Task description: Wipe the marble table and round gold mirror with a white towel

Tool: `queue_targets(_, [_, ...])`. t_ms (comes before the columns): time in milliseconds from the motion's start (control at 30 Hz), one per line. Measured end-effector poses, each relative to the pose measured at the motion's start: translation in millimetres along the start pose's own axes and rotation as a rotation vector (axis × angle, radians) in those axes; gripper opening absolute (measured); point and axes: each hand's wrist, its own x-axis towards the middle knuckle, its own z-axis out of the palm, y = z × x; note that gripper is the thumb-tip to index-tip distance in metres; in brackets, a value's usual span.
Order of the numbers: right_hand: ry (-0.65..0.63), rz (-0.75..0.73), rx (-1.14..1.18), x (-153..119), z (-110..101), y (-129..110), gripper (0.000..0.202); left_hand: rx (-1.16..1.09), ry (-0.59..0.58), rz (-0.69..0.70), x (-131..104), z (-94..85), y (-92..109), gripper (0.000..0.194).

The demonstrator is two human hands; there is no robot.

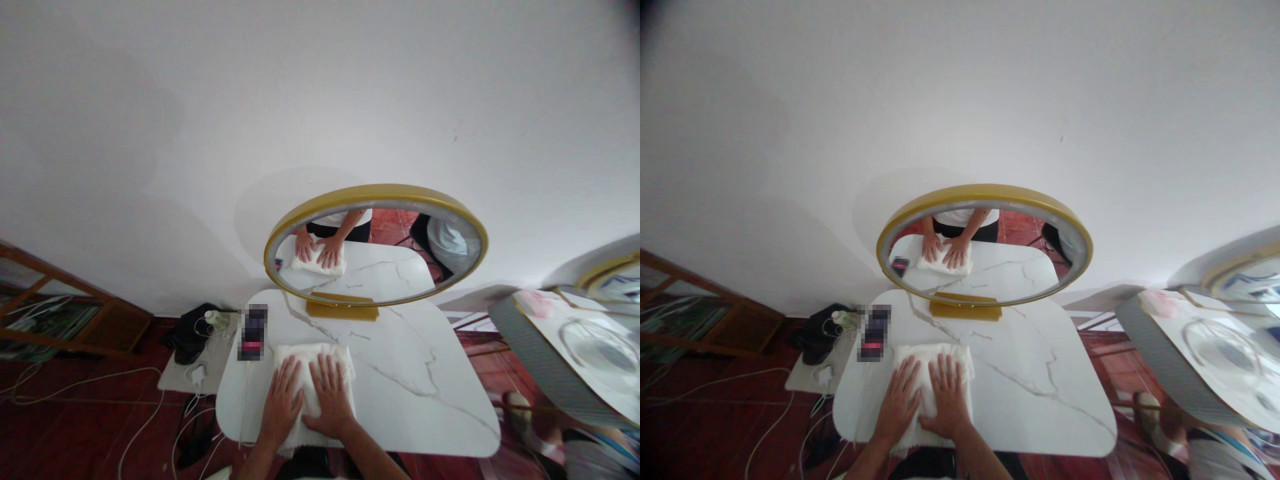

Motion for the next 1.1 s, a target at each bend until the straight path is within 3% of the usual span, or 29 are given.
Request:
queue_targets(200, [0.029, -0.046, 0.059, 4.6, 8.3, -16.7, 0.105, 0.034, 0.000, -0.051, -19.9, 2.9, -17.8, 0.059])
queue_targets(300, [0.041, -0.088, 0.088, -2.1, 7.9, -6.5, 0.095, 0.016, 0.026, -0.119, -20.3, 10.4, -7.5, 0.059])
queue_targets(467, [0.091, -0.086, 0.073, -20.1, 4.5, 24.6, 0.092, -0.013, 0.043, -0.147, -6.3, 21.5, 28.5, 0.059])
queue_targets(667, [0.176, -0.038, -0.028, -65.0, -13.7, 87.7, 0.090, -0.024, -0.016, -0.018, 20.2, 35.9, 91.0, 0.060])
queue_targets(967, [0.282, 0.190, -0.184, -160.1, -42.3, 203.8, 0.078, -0.164, -0.093, 0.179, 78.9, 73.7, 235.7, 0.061])
queue_targets(1100, [0.277, 0.217, -0.214, -183.1, -56.8, 250.8, 0.077, -0.198, -0.107, 0.210, 104.7, 87.2, 282.4, 0.060])
